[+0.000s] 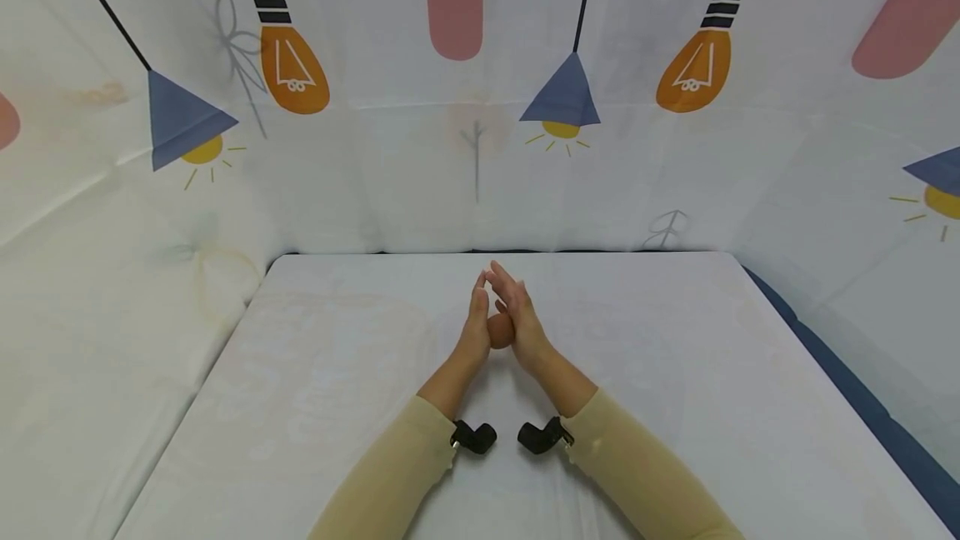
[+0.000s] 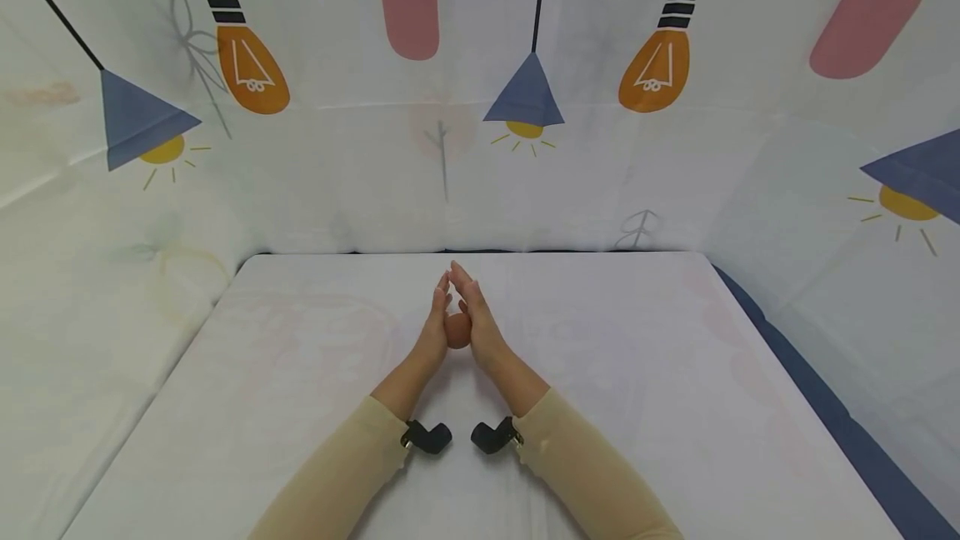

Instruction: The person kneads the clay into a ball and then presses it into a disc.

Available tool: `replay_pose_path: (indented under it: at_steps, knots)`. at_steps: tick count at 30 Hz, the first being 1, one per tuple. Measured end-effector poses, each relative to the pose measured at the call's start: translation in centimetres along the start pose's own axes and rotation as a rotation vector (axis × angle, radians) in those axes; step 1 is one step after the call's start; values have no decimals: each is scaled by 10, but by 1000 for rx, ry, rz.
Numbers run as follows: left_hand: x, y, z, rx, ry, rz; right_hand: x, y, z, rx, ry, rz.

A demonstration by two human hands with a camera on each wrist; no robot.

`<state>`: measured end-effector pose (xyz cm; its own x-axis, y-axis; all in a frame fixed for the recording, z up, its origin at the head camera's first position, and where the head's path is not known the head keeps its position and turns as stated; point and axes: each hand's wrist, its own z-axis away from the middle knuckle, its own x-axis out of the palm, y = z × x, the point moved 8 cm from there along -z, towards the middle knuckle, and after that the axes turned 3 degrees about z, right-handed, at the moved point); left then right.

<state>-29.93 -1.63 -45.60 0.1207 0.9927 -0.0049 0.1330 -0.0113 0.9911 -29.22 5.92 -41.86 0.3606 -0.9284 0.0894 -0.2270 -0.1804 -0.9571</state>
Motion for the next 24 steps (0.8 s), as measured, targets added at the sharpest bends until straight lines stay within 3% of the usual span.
replay_pose_path:
  at_steps: [6,14,20,24]
  knots:
    - [10,-4,0,25,-97,-53,-10,-9,-4,-61,32,95]
    - [22,-7,7,-4,-180,-98,-26,-14,-9,-119,98,158]
    - [29,-6,12,-39,-233,-48,-34,-12,-13,-122,98,234]
    - [30,-3,12,-25,-238,17,-37,-2,-16,-65,85,299]
